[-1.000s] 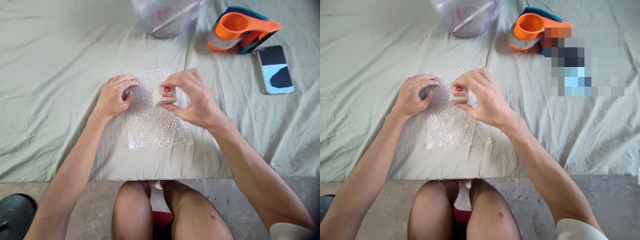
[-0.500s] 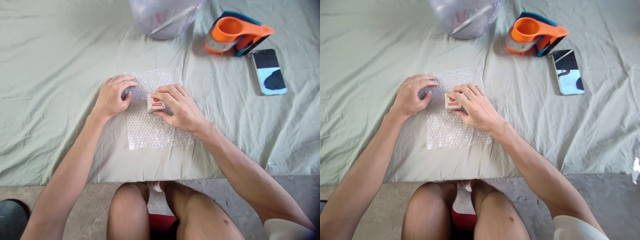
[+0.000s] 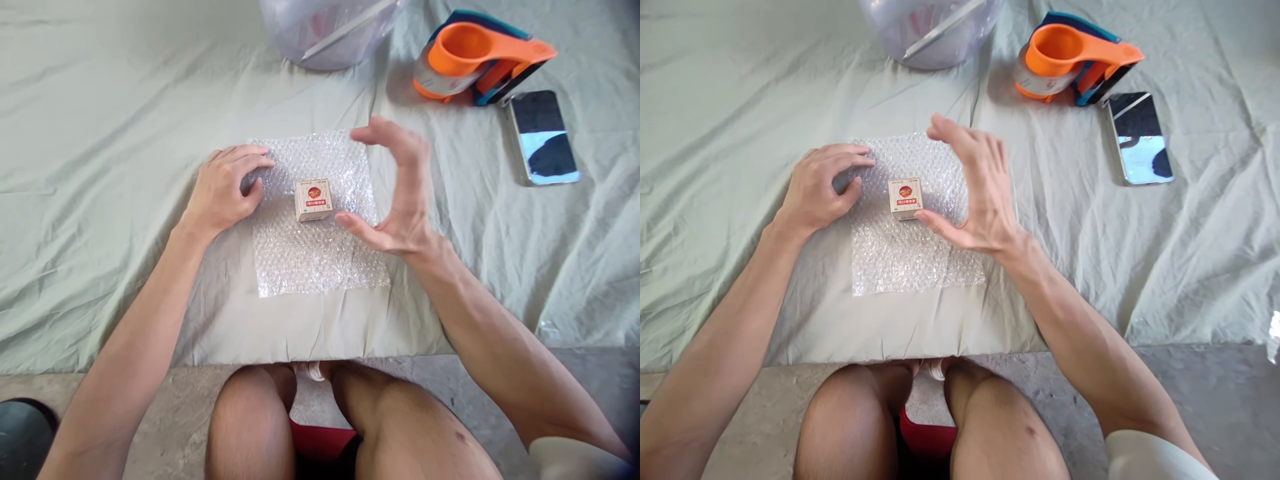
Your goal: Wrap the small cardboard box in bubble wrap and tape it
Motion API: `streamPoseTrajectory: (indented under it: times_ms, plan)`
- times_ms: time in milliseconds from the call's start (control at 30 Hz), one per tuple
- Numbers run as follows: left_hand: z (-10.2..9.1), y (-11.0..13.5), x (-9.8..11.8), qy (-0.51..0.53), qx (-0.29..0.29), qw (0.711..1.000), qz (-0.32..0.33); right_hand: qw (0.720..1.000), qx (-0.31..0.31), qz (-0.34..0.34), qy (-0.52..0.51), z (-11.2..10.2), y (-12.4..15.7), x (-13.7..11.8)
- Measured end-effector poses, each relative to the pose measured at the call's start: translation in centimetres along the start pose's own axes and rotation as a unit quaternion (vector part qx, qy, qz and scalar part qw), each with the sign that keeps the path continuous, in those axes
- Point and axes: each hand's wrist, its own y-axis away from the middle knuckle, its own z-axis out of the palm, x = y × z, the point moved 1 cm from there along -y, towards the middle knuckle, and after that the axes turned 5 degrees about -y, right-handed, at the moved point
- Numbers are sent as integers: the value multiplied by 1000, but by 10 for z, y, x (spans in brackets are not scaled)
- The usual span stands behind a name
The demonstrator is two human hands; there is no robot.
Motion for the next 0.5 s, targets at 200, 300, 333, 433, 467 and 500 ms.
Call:
streamPoseTrajectory:
  times_ms: [200,300,333,433,467,500]
  plan:
    - [-1,-1,2,-1,-4,1000,-4,997,-47,-10,-54,9,-1,9]
    - [-1,-1,3,-3,0,1000,-2,991,-109,-24,-77,21,-4,8]
    - [0,-1,4,-2,2,1000,-2,990,-116,-20,-78,24,-4,7]
    - [0,-1,5,4,1,1000,-5,991,-108,-4,-76,28,-3,6]
    - [0,-1,5,6,-2,1000,-8,992,-107,3,-74,29,-2,6]
    - [0,-1,5,9,-5,1000,-11,991,-107,7,-74,29,-2,6]
